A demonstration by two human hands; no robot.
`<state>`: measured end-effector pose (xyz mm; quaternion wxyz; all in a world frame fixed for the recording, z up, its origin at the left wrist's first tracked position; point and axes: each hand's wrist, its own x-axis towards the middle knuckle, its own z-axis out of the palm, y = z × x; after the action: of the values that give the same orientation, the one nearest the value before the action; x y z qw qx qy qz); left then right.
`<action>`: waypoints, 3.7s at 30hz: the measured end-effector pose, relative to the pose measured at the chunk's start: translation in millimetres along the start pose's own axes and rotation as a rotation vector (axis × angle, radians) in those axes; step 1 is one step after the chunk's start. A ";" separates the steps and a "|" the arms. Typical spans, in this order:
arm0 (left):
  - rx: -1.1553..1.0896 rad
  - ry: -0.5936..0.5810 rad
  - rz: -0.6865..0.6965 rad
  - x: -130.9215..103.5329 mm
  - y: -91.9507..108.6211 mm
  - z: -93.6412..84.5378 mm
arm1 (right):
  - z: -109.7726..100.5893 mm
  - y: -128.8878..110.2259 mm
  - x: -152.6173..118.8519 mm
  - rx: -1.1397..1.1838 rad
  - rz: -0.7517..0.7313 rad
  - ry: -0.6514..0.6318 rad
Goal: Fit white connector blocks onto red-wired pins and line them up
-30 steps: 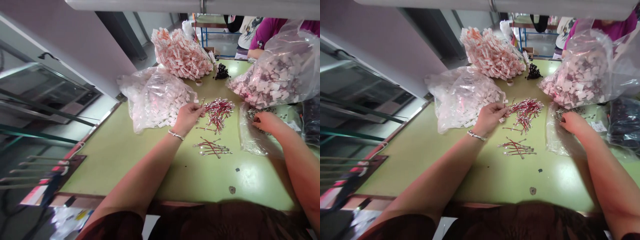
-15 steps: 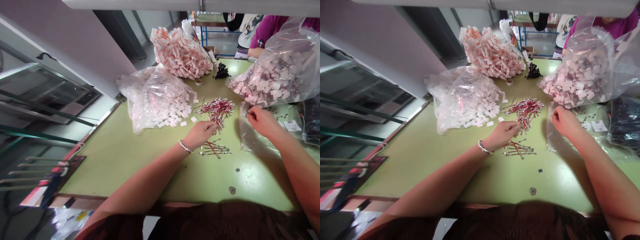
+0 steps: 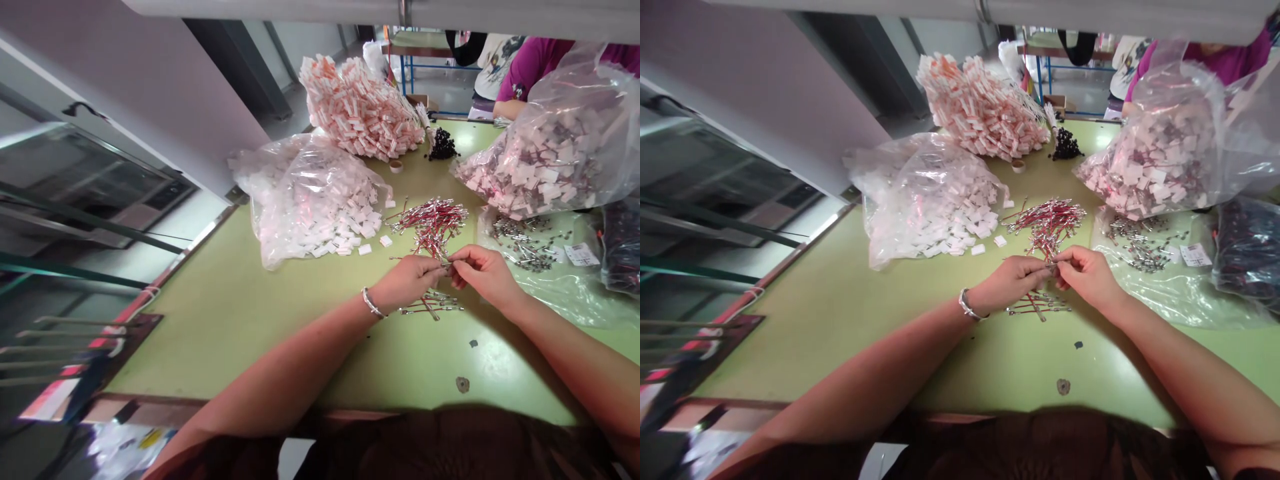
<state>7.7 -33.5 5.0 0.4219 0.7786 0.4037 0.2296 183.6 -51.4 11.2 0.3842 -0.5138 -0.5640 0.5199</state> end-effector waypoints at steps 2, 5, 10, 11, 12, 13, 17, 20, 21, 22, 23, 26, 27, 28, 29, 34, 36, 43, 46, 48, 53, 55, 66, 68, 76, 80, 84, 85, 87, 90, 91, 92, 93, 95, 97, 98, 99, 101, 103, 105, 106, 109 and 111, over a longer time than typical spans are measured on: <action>0.001 0.011 -0.007 -0.7 1.0 -0.1 | 0.9 0.8 -0.4 0.012 -0.004 0.019; -0.020 0.020 -0.008 -1.5 2.6 -0.6 | 1.7 0.1 -1.3 -0.004 -0.024 0.038; -0.048 0.033 -0.016 -1.7 1.1 -2.2 | 3.1 2.9 -1.6 0.002 -0.053 0.085; -0.046 0.036 -0.016 -1.7 0.0 -2.8 | 3.6 3.8 -1.8 0.001 -0.051 0.079; -0.039 0.038 -0.012 -1.7 -1.1 -3.5 | 4.1 4.5 -2.0 0.004 -0.049 0.072; -0.025 0.036 -0.002 -1.7 -2.2 -4.4 | 4.4 4.8 -2.1 0.012 -0.045 0.063; 0.060 -0.028 0.075 -2.7 -4.6 -9.2 | 2.3 2.9 -2.4 0.103 0.022 -0.015; 0.095 -0.097 0.103 -3.6 -5.4 -11.0 | -1.6 1.3 -1.8 0.139 0.078 -0.118; 0.115 -0.101 0.102 -3.9 -5.9 -10.7 | -2.5 1.3 -1.6 0.128 0.080 -0.126; 0.151 -0.096 0.102 -4.2 -6.5 -10.0 | -2.9 1.7 -1.4 0.108 0.074 -0.117; 0.203 -0.087 0.107 -4.5 -7.1 -8.9 | -2.8 2.3 -1.3 0.085 0.067 -0.101; 0.472 -0.102 0.152 -5.7 -8.4 -5.1 | 0.9 5.1 -2.0 0.032 0.079 -0.108; 0.569 -0.120 0.163 -5.9 -8.4 -4.3 | 3.1 6.0 -2.5 0.032 0.094 -0.124; 0.647 -0.135 0.165 -6.0 -8.3 -4.1 | 5.4 6.7 -2.9 0.038 0.108 -0.135; 0.693 -0.144 0.158 -5.8 -8.0 -4.5 | 7.3 7.1 -3.2 0.042 0.119 -0.140; 0.540 -0.235 0.154 -3.7 -4.9 -15.7 | -8.4 -0.7 1.9 -0.293 0.009 -0.194; 0.465 -0.305 0.188 -4.5 -2.0 -21.1 | -33.2 -7.8 8.8 -0.534 -0.118 -0.130; 0.356 -0.233 0.139 -6.4 7.2 -31.5 | -113.3 -1.8 40.4 -1.195 0.088 0.227; 0.430 0.062 -0.010 -1.0 -6.1 -31.3 | -107.2 16.4 47.0 -1.331 0.123 0.220; 0.462 0.094 -0.021 2.9 -18.5 -28.1 | -98.1 24.2 47.8 -1.377 0.075 0.230; 0.652 0.035 0.026 11.4 -34.0 -14.2 | -89.8 19.6 43.7 -1.396 0.018 0.208; 0.697 0.022 0.083 13.0 -31.6 -11.9 | -87.7 11.9 40.3 -1.360 0.005 0.241; -0.021 0.288 -0.047 5.0 -25.0 -13.6 | -12.9 -0.5 7.1 -0.520 -0.209 -0.041; -0.100 0.259 -0.103 6.5 -24.9 -7.4 | -7.8 2.7 6.7 -0.467 -0.221 0.024; -0.303 0.156 -0.159 -0.9 -2.9 0.3 | -8.7 7.5 8.2 -0.426 -0.261 0.097; -0.303 0.151 -0.157 -1.8 -1.1 0.6 | -7.2 7.7 5.6 -0.462 -0.310 0.057; -0.328 0.162 -0.219 -1.8 -0.4 -0.3 | -6.2 6.1 3.0 -0.419 -0.284 0.148; -0.339 0.167 -0.227 -2.0 0.0 -0.6 | -5.7 5.8 2.5 -0.402 -0.277 0.155; -0.367 0.161 -0.218 -2.5 0.7 -0.9 | -4.8 5.9 2.0 -0.393 -0.291 0.127; -0.405 0.138 -0.179 -2.6 0.5 -0.6 | -4.7 6.8 2.3 -0.408 -0.324 0.080; -0.424 0.135 -0.177 -2.3 0.2 -0.5 | -5.3 6.8 2.5 -0.400 -0.317 0.081; -0.459 0.140 -0.178 -1.9 -0.1 -0.4 | -5.9 6.4 2.8 -0.383 -0.300 0.081; -0.513 0.156 -0.171 -1.4 -0.2 -0.3 | -6.5 5.7 2.9 -0.360 -0.279 0.078; -0.657 0.224 -0.117 -0.3 0.3 -0.1 | -6.3 3.4 2.1 -0.288 -0.226 0.042; -0.782 0.307 -0.026 0.4 2.0 0.6 | -3.0 0.9 -0.4 -0.192 -0.164 -0.052; -0.814 0.342 0.011 0.5 3.0 1.3 | -0.3 -0.2 -2.3 -0.142 -0.132 -0.108; -0.828 0.362 0.029 0.5 3.8 2.1 | 2.7 -1.2 -4.4 -0.096 -0.101 -0.165; -0.806 0.372 0.028 0.3 4.0 3.9 | 8.2 -2.5 -8.3 -0.052 -0.055 -0.272; -0.742 0.369 0.006 0.2 1.8 4.2 | 9.9 -3.4 -9.7 -0.077 -0.038 -0.317; -0.625 0.408 -0.015 0.2 -1.6 1.4 | 6.5 -4.1 -7.4 -0.174 -0.075 -0.267; -0.526 0.461 -0.016 0.0 -3.1 -1.3 | 3.3 -4.4 -5.0 -0.256 -0.123 -0.208; -0.024 0.545 0.111 -1.7 -4.1 -10.8 | -7.0 -5.0 3.2 -0.570 -0.322 -0.127; 0.345 0.371 0.262 -3.0 -1.6 -13.8 | -10.6 -5.4 6.5 -0.714 -0.412 -0.190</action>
<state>-4.3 -28.9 11.0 0.1688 0.8290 0.4032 0.3488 191.7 -42.7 17.6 0.2241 -0.4410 -0.8325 0.2495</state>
